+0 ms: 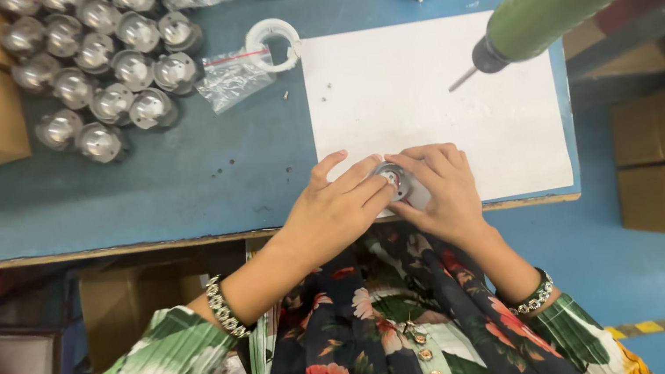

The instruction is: The person inserts red and black wires into a small cylindrical electrical housing, then uses a green electric screwdriver to tighten a screw on the component. The workspace contains multiple similar housings and small parts on a blue table.

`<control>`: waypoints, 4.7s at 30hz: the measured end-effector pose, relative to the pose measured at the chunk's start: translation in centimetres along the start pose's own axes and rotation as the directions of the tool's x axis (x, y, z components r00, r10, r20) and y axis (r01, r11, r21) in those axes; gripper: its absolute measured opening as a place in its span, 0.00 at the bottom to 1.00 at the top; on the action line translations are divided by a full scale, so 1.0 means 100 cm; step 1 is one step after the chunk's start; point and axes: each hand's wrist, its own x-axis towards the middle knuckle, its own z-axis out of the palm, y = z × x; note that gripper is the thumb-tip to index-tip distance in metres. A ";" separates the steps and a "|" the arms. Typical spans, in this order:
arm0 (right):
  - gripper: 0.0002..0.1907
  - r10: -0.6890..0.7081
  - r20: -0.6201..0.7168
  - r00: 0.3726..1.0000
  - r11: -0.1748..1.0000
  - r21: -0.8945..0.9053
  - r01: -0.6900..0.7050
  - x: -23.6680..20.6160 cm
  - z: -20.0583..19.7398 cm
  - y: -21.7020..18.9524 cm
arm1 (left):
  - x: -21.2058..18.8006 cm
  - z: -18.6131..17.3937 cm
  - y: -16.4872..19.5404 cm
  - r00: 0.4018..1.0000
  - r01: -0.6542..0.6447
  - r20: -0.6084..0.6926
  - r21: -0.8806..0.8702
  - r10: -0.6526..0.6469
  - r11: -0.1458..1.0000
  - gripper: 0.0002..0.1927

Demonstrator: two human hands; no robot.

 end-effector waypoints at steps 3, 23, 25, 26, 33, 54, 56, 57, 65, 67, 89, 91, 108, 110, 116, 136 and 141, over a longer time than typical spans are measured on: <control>0.33 0.023 0.017 1.000 1.000 -0.007 -0.023 -0.001 -0.002 -0.001 | 0.000 -0.008 -0.003 0.997 -0.078 0.003 0.064 0.078 0.995 0.11; 0.34 0.063 0.086 0.994 0.998 0.018 -0.065 -0.003 -0.012 -0.007 | 0.008 -0.009 -0.001 0.992 -0.095 0.085 0.014 0.093 0.995 0.07; 0.34 0.054 0.085 0.995 0.998 0.022 -0.056 -0.002 -0.013 -0.007 | 0.008 -0.008 0.001 0.993 -0.081 0.086 0.019 0.079 0.997 0.07; 0.34 0.048 0.085 0.995 0.999 0.022 -0.050 -0.002 -0.013 -0.006 | 0.008 -0.008 0.002 0.994 -0.078 0.082 0.025 0.076 0.997 0.07; 0.34 0.046 0.071 0.996 0.998 0.032 -0.049 -0.001 -0.014 -0.007 | 0.008 -0.007 0.005 0.995 -0.050 0.084 0.054 0.045 0.997 0.07; 0.34 0.039 0.048 0.998 0.999 0.028 -0.040 0.002 -0.008 -0.005 | 0.005 -0.021 0.004 0.990 0.055 0.138 -0.101 -0.041 0.993 0.16; 0.33 0.037 0.043 0.998 0.999 0.035 -0.039 0.002 -0.007 -0.006 | 0.002 -0.020 0.010 0.989 0.021 0.146 -0.002 -0.020 1.000 0.18; 0.33 0.039 0.039 0.998 0.999 0.034 -0.040 0.002 -0.008 -0.006 | 0.002 -0.018 0.012 0.989 -0.001 0.148 0.044 -0.006 0.999 0.18; 0.34 0.045 0.064 0.997 0.998 0.032 -0.047 0.000 -0.009 -0.007 | 0.000 -0.012 0.018 0.979 0.133 0.161 -0.014 -0.129 0.991 0.17; 0.34 0.044 0.075 0.996 0.998 0.035 -0.047 0.000 -0.009 -0.007 | 0.001 -0.011 0.016 0.972 0.155 0.184 -0.042 -0.144 0.987 0.16; 0.32 0.056 0.086 0.995 0.998 0.015 -0.058 -0.001 -0.015 -0.009 | 0.018 -0.006 -0.015 0.959 0.056 0.284 -0.254 0.019 0.966 0.11; 0.32 0.045 0.070 0.997 0.999 0.010 -0.046 -0.001 -0.014 -0.009 | 0.020 -0.010 -0.018 0.955 0.092 0.297 -0.308 0.004 0.947 0.14; 0.23 -0.101 -0.081 0.992 0.991 -0.100 0.093 -0.005 -0.001 -0.004 | -0.011 -0.017 0.025 0.845 0.513 0.150 -0.498 -0.514 0.699 0.27; 0.22 -0.116 -0.084 0.990 0.986 -0.133 0.105 -0.005 -0.001 -0.004 | -0.003 -0.008 0.020 0.839 0.522 0.139 -0.481 -0.527 0.704 0.25; 0.21 -0.129 -0.091 0.987 0.981 -0.156 0.114 -0.002 -0.001 -0.006 | 0.008 -0.005 0.018 0.831 0.541 0.149 -0.437 -0.536 0.718 0.21; 0.19 -0.204 -0.156 0.966 0.963 -0.209 0.170 -0.006 0.008 0.000 | 0.009 -0.004 0.014 0.992 0.102 0.049 0.232 -0.117 0.967 0.13; 0.20 -0.227 -0.137 0.964 0.961 -0.192 0.199 -0.005 0.005 0.003 | 0.015 -0.003 0.004 0.998 0.020 0.053 0.208 -0.032 0.978 0.11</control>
